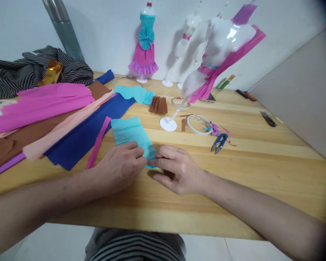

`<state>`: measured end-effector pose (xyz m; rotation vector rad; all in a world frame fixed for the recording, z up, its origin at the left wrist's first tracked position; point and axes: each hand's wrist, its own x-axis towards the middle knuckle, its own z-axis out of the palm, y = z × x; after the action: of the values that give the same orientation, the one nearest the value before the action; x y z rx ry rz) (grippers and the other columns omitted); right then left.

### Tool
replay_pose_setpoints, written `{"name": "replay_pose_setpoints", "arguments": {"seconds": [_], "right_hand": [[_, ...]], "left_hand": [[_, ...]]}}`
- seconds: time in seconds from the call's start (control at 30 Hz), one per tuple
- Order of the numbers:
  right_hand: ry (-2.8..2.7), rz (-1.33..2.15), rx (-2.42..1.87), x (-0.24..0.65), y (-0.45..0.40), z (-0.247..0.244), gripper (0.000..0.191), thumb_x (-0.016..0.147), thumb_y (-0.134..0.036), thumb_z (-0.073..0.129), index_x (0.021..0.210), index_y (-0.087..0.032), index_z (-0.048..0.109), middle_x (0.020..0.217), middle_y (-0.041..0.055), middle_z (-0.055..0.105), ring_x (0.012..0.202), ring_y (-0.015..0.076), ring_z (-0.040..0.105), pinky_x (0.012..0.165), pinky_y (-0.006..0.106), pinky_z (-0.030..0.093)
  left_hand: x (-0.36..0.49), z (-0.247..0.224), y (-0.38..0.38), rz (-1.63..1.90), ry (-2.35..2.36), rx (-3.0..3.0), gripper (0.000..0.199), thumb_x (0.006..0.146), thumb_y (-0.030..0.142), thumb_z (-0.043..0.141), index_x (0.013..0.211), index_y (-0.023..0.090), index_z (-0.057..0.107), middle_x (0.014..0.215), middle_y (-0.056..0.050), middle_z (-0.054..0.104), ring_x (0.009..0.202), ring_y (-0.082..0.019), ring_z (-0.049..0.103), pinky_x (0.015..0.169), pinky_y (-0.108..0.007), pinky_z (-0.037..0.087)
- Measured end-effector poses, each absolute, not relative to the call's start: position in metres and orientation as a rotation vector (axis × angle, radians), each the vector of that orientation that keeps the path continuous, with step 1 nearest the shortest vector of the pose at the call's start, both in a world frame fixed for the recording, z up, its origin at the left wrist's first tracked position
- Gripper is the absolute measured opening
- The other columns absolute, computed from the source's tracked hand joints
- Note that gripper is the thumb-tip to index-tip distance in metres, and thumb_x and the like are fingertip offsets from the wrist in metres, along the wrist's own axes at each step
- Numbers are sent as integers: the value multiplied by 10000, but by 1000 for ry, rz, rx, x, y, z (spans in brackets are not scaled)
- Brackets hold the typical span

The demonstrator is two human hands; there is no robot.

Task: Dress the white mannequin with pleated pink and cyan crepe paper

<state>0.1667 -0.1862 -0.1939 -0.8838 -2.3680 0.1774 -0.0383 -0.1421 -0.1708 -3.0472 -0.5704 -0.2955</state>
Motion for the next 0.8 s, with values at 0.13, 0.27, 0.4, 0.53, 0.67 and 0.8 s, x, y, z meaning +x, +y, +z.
{"name": "replay_pose_setpoints", "arguments": {"seconds": [0.13, 0.27, 0.4, 0.53, 0.67, 0.8], "right_hand": [[-2391, -18, -928, 163, -186, -193, 170, 879, -228, 539, 844, -144, 683, 730, 56, 602, 687, 176, 500, 617, 307, 372], [-2403, -33, -965, 163, -184, -192, 207, 895, -179, 504, 765, -154, 663, 684, 41, 591, 694, 170, 491, 645, 308, 348], [-2425, 40, -1001, 165, -182, -191, 200, 902, -207, 493, 782, -148, 643, 727, 55, 585, 728, 180, 492, 671, 310, 362], [-2394, 105, -1009, 167, -178, -195, 193, 908, -193, 492, 785, -141, 632, 725, 56, 579, 700, 172, 521, 644, 296, 382], [-2306, 347, -968, 172, -172, -200, 174, 927, -176, 470, 840, -148, 618, 759, 53, 585, 691, 145, 557, 609, 244, 438], [-2381, 379, -928, 177, -167, -201, 161, 925, -158, 464, 932, -160, 625, 823, 64, 595, 754, 156, 579, 656, 249, 474]], "left_hand": [[-37, -171, -143, -246, -619, -3075, 218, 837, 76, 465, 667, 162, 570, 710, -39, 610, 695, -201, 514, 568, -313, 388], [-36, -168, -141, -133, -712, -3133, 211, 873, 115, 449, 705, 155, 570, 756, -41, 624, 742, -200, 539, 614, -313, 415], [-35, -163, -139, -7, -780, -3165, 215, 893, 124, 426, 751, 147, 586, 785, -42, 624, 782, -197, 558, 652, -303, 420], [-33, -161, -135, 28, -859, -3218, 227, 901, 127, 412, 782, 137, 605, 811, -46, 624, 799, -187, 569, 684, -290, 420], [-34, -162, -129, -24, -914, -3303, 223, 907, 165, 427, 804, 133, 622, 821, -53, 621, 815, -187, 576, 713, -288, 424], [-37, -165, -124, -58, -941, -3356, 235, 916, 178, 413, 835, 134, 629, 845, -62, 620, 831, -192, 576, 729, -290, 423]]}}
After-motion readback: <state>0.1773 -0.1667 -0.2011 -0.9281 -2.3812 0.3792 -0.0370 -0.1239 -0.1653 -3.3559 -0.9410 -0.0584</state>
